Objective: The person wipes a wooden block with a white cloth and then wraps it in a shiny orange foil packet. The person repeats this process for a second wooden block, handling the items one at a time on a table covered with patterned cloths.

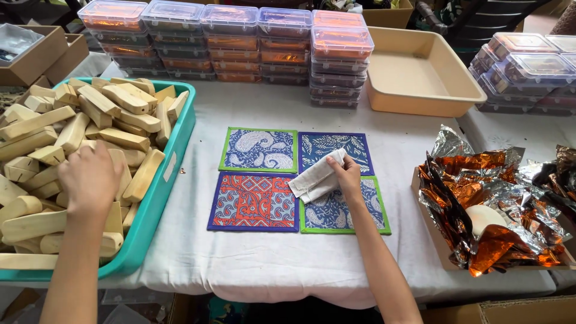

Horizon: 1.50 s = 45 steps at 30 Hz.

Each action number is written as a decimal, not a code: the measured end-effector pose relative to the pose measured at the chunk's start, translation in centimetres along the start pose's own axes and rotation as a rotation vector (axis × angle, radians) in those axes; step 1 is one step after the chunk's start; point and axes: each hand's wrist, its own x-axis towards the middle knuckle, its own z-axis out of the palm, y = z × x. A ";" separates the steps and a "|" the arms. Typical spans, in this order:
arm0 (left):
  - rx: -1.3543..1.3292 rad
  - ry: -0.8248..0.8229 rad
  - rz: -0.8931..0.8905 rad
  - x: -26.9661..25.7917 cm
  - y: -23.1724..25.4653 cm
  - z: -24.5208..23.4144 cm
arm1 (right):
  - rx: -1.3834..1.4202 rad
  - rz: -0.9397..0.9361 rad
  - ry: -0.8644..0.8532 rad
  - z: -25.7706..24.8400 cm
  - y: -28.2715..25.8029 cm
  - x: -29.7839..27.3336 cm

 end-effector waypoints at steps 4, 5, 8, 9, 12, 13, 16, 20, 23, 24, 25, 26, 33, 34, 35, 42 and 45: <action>0.063 -0.009 0.040 -1.6 0.8 0.2 | -0.006 0.005 -0.003 0.0 0.4 0.0; 0.052 0.037 0.043 -1.8 1.5 0.5 | -0.006 0.000 -0.009 -0.1 0.4 0.0; 0.100 0.094 0.040 -3.0 4.5 -0.8 | -0.014 0.001 -0.017 0.0 -0.1 -0.2; 0.156 0.106 0.036 -3.4 5.7 -1.6 | -0.024 0.006 -0.015 0.0 -0.3 -0.3; 0.070 0.064 0.039 -3.7 6.8 -2.2 | -0.040 0.003 -0.013 0.0 -0.4 -0.3; 0.071 0.064 0.037 -3.9 7.1 -2.5 | -0.040 0.003 -0.014 0.0 -0.3 -0.2; -0.024 0.090 0.071 -4.4 7.4 -3.2 | -0.040 -0.012 -0.028 0.1 -0.2 -0.1; -0.160 0.068 0.041 -4.6 6.9 -3.2 | -0.065 0.005 -0.023 0.0 -0.3 -0.3; -0.267 0.066 0.019 -4.5 6.8 -3.6 | -0.070 0.008 -0.020 0.1 -0.5 -0.2; -0.303 0.085 0.013 -4.5 6.9 -3.6 | -0.070 0.010 -0.021 0.1 -0.6 -0.2; -0.305 0.083 0.015 -4.6 7.1 -3.8 | -0.073 0.012 -0.019 0.0 -0.6 -0.3; -0.310 0.094 0.002 -4.7 7.3 -4.0 | -0.069 0.014 -0.020 0.0 -0.6 -0.3; -0.411 0.122 0.046 -4.0 8.6 -5.4 | -0.062 -0.026 0.014 0.2 -0.9 -0.3; -0.414 0.122 0.045 -4.1 9.5 -6.0 | -0.064 -0.027 0.014 0.1 -0.9 -0.3; -0.447 0.143 0.101 -4.0 10.3 -6.6 | -0.075 -0.057 0.041 0.1 -0.8 -0.1; -1.333 -0.349 0.190 -3.8 21.1 -9.9 | -0.255 -0.204 0.252 0.1 -3.8 -1.0; -1.537 -0.752 0.188 -2.8 28.1 -6.6 | -0.278 -0.255 0.351 0.0 -4.4 -1.3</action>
